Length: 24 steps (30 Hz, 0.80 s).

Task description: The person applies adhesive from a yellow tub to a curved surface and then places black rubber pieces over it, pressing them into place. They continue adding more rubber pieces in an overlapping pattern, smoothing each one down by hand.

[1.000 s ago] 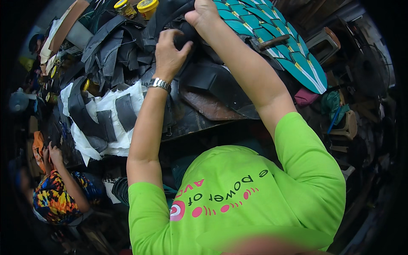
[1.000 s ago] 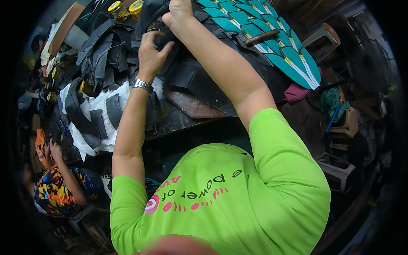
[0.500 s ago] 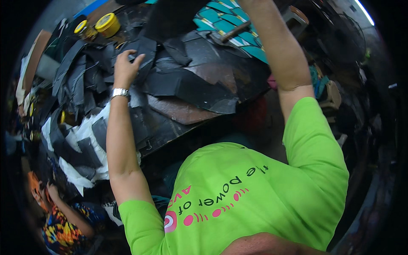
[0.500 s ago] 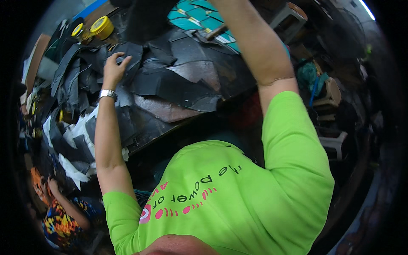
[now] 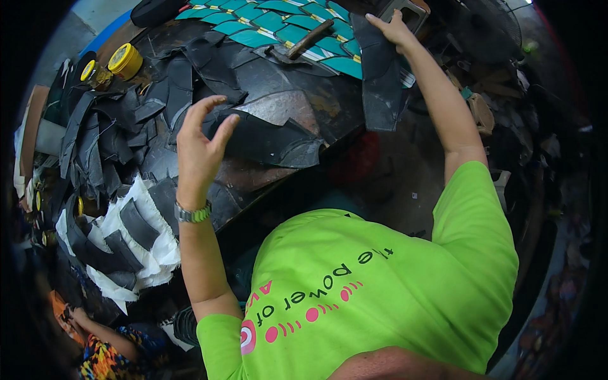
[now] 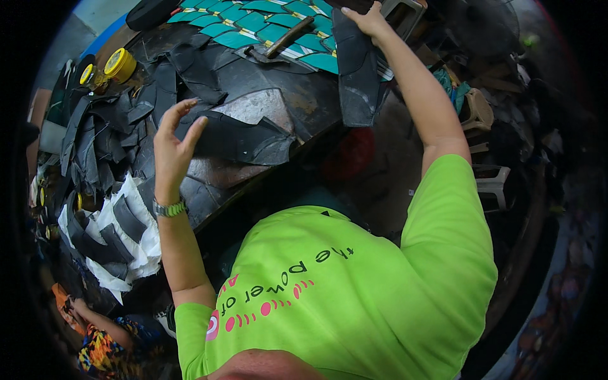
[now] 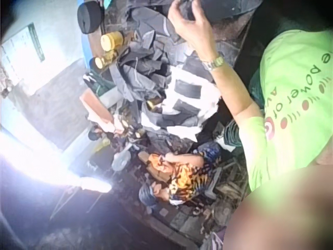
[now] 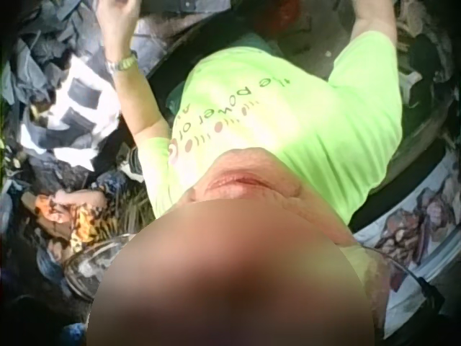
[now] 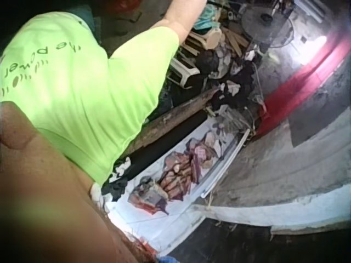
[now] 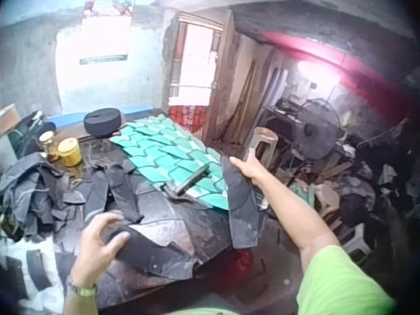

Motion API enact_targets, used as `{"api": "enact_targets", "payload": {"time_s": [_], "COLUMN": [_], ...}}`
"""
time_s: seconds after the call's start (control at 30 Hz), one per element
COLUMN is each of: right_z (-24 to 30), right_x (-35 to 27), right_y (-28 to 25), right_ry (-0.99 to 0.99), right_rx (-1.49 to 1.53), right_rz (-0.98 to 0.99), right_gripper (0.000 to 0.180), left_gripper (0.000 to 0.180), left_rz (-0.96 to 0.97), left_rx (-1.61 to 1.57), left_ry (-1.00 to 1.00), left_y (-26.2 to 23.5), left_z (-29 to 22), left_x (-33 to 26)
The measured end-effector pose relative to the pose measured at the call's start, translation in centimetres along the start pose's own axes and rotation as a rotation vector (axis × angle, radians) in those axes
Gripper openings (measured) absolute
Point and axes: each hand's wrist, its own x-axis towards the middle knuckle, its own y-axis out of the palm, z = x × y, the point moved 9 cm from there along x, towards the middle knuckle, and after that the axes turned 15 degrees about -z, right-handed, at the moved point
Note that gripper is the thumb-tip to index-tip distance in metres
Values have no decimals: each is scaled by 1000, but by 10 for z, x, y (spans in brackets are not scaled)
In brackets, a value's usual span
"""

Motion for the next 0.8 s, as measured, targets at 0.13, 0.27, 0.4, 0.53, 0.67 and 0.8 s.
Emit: {"api": "enact_targets", "payload": {"time_s": [0.13,0.27,0.4,0.53,0.67,0.8], "right_z": [-9,22,98,168,226,255], "right_x": [-5,-37,-72,-103,-148,-168], "right_y": [29,15,-16,39,136,211], "right_ry": [-134,-225,-450,-462,-313,-174], "right_rx": [-103,-372,-340,371,577,601], "right_rz": [-74,-121,-371,157,546,574], "right_gripper": [117,110,105,100,100,102], "left_gripper": [34,34,37,36,35,34], "left_rz": [-97,-163,-226,-267,-319,-371], "left_rx": [9,20,-55,-119,-112,-129], "left_ry": [22,-2,-123,-161,-181,-208], "left_y": [-16,-25,-22,-8,-5,-11], "left_z": [-15,-7,14,27,40,45], "left_x": [-34,-75,-106,-114,-110,-110]}}
